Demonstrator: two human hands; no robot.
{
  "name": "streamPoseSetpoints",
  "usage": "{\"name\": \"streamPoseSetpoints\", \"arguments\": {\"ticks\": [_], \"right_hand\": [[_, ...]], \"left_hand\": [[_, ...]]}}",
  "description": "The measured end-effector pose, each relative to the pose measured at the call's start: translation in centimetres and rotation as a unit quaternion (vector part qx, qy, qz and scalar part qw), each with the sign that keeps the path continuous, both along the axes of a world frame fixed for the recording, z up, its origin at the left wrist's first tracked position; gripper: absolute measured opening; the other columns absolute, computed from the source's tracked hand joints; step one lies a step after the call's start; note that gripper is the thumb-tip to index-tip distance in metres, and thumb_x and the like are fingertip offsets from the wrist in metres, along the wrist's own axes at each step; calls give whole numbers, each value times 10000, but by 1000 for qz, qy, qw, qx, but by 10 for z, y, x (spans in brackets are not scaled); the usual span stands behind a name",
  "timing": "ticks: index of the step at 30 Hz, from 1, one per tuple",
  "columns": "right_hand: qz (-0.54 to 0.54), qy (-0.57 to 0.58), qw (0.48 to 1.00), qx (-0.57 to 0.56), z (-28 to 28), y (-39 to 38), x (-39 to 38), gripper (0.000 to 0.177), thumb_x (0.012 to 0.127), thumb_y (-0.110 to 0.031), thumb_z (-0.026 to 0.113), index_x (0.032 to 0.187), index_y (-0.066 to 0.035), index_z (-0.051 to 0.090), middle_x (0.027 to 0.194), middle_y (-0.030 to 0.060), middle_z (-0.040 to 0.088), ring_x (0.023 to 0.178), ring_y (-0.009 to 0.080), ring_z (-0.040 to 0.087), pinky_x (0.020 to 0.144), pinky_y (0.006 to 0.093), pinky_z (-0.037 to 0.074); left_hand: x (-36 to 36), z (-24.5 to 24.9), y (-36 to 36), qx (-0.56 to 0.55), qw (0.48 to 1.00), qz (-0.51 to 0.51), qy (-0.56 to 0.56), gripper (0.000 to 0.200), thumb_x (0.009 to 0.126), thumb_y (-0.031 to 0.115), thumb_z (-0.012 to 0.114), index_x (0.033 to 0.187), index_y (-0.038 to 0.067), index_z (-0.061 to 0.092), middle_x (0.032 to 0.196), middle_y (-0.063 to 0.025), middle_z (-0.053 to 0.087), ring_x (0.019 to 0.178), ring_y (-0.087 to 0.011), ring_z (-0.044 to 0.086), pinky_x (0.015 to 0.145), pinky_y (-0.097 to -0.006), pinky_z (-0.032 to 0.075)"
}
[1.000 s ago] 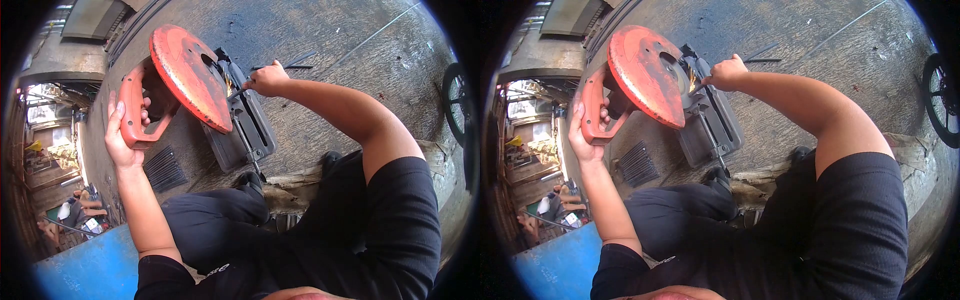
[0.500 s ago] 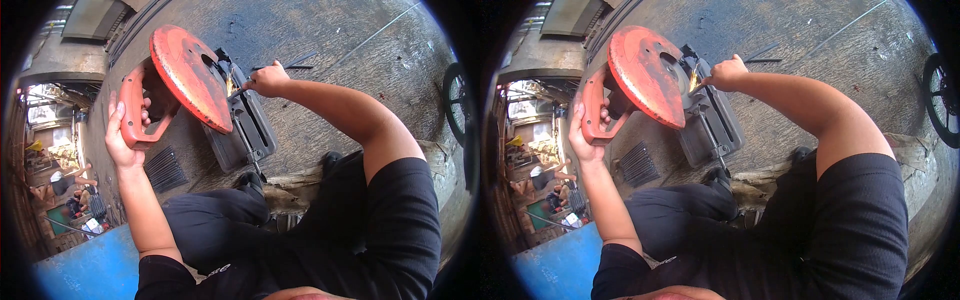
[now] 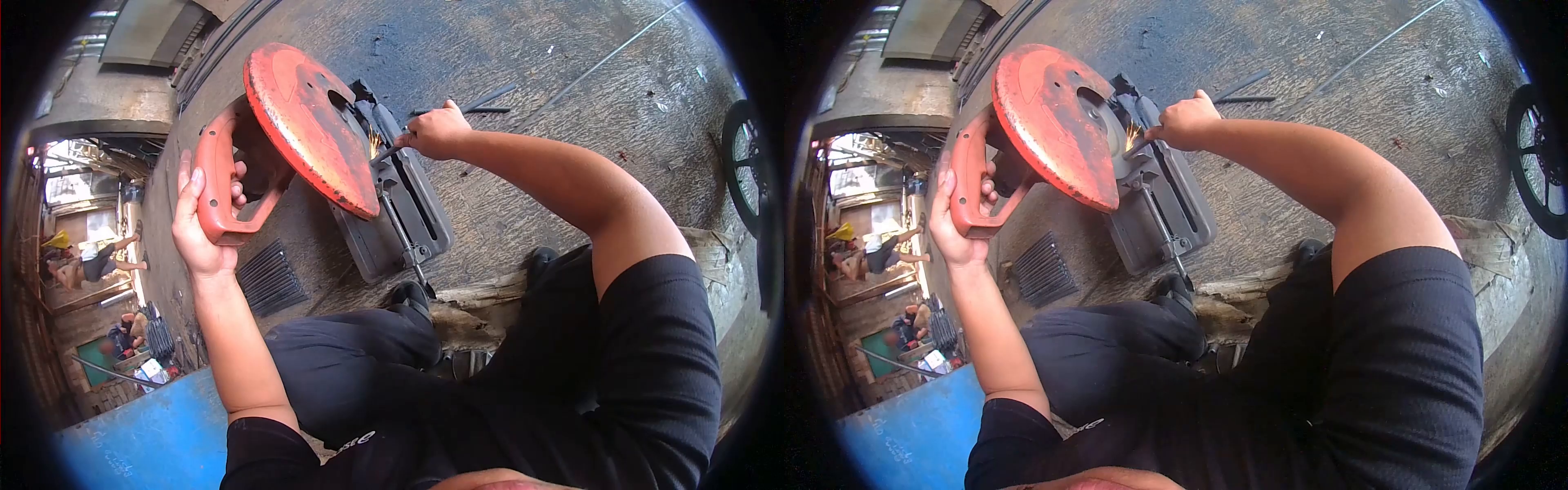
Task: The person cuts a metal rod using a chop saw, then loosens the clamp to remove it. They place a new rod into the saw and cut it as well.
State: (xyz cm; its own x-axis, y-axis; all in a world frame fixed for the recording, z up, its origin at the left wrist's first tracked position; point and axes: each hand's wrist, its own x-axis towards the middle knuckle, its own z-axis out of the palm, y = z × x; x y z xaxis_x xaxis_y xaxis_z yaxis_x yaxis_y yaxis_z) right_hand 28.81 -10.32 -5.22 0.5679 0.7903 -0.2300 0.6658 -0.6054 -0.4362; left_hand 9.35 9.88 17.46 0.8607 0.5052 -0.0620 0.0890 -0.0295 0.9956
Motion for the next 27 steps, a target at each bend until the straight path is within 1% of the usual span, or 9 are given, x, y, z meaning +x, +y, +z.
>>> {"name": "streamPoseSetpoints", "arguments": {"ticks": [6, 8, 16, 27], "right_hand": [[-3, -1, 1000, -9, 3, 0, 0, 607, 927, -624, 412, 953, -104, 725, 916, 89, 710, 949, 249, 658, 954, 455, 329], [-1, 4, 1000, 5, 2, -1, 0, 605, 929, -623, 409, 949, -107, 725, 918, 89, 710, 953, 249, 657, 955, 458, 328], [-7, 1, 1000, 0, 0, 1, 0, 599, 927, -625, 412, 966, -116, 726, 911, 85, 707, 951, 248, 654, 954, 453, 328], [0, -3, 1000, 0, -1, 1, 1, 624, 917, -643, 410, 963, -108, 729, 904, 87, 708, 932, 253, 660, 949, 450, 335]], "left_hand": [[0, 0, 0, 2, 1000, -1, 1, 723, 951, 277, 504, 1502, -3, 129, 1044, -215, 614, 759, -161, 583, 694, -275, 485], [0, 0, 0, 5, 1000, -1, 0, 723, 951, 277, 503, 1502, -3, 128, 1048, -217, 613, 759, -161, 584, 692, -276, 486], [1, 0, 0, -8, 1000, -1, -4, 723, 950, 271, 504, 1504, 2, 125, 1073, -229, 603, 763, -168, 585, 701, -280, 484], [0, -1, 2, -5, 1000, 2, 1, 714, 949, 273, 500, 1503, 6, 137, 1067, -219, 611, 766, -163, 587, 708, -284, 485]]}}
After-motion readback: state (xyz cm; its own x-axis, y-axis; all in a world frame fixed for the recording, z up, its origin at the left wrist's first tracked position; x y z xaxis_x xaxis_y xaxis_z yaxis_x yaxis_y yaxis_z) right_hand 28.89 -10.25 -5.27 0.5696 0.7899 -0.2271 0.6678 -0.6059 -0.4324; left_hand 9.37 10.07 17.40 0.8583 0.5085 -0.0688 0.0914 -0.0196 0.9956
